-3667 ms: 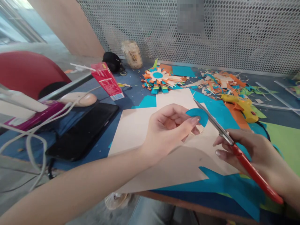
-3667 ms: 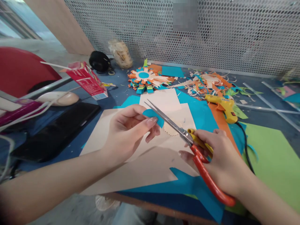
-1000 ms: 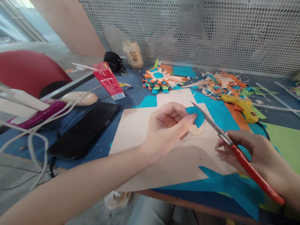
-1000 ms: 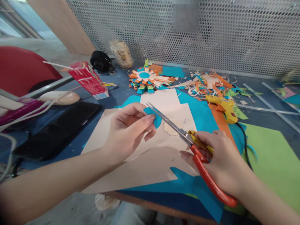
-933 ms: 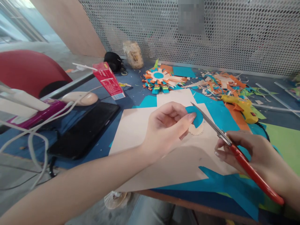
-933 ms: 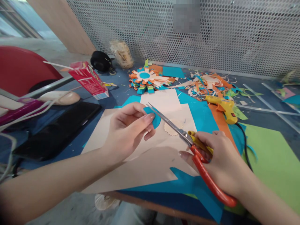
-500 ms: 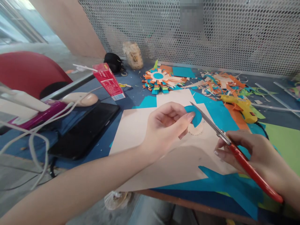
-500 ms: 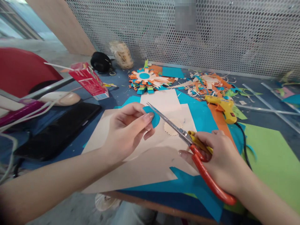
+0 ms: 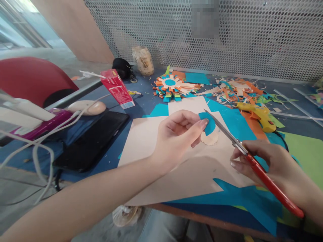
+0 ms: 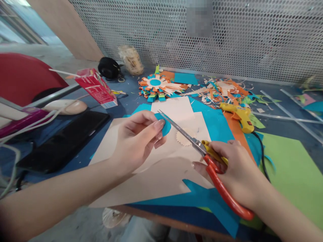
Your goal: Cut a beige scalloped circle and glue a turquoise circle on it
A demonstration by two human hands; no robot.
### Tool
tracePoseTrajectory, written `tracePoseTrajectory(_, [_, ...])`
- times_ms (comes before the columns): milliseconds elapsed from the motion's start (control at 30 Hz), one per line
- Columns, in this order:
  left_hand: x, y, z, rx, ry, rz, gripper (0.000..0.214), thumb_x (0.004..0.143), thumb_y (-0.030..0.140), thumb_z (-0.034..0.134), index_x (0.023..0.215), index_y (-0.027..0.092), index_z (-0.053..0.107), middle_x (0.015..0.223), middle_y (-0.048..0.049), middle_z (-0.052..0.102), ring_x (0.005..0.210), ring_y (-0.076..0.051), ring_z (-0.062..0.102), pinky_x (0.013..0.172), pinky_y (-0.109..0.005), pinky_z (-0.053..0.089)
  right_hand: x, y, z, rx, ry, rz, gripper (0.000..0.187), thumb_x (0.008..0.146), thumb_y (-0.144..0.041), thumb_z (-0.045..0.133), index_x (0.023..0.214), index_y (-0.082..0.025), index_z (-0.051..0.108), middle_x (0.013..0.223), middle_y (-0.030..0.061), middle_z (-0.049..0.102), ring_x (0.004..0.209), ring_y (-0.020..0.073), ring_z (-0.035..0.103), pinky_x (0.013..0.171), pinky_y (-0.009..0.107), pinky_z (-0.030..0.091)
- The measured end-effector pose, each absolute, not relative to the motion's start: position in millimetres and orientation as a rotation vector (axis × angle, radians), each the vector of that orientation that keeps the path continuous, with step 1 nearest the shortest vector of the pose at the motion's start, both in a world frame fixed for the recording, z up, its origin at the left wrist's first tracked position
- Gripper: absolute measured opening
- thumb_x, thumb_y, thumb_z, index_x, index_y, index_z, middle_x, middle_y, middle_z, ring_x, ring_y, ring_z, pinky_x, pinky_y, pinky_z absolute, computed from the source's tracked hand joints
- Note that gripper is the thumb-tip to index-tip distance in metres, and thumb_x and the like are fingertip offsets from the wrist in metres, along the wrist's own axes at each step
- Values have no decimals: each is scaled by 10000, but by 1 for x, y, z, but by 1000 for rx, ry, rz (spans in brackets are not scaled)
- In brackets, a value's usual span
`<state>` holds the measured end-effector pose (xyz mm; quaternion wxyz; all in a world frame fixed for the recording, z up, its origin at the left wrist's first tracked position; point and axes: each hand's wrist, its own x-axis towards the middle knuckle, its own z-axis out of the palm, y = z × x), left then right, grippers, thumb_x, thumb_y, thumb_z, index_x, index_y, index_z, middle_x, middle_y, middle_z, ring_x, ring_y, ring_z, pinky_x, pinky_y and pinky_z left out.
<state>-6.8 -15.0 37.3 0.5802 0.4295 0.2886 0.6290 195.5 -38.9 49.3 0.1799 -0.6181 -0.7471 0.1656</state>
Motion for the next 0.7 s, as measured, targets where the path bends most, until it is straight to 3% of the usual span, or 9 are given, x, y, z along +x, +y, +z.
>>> tracePoseTrajectory(167, [-6,-15,36,992,645,1470,173,702,225,751,636,172,599,475,53,552,396,-42,427,383,-169,324,195,-39,51,-1787,-2180,641,405,695,-628,503,657,-249,638,703,44,700,662,279,619,589,429,514])
tracePoseTrajectory(400, [-5,-15,36,985,631,1462,193,681,227,768,621,160,597,461,51,549,393,-40,433,377,-160,335,193,-38,54,-1837,-2153,677,415,642,-640,485,632,-250,626,684,58,694,648,294,616,580,447,509])
tracePoseTrajectory(700, [-5,-15,37,961,630,1448,214,655,231,787,610,160,590,466,52,555,396,-38,433,375,-155,339,192,-37,51,-1804,-2161,624,384,675,-606,482,642,-253,629,683,51,697,644,287,623,578,436,509])
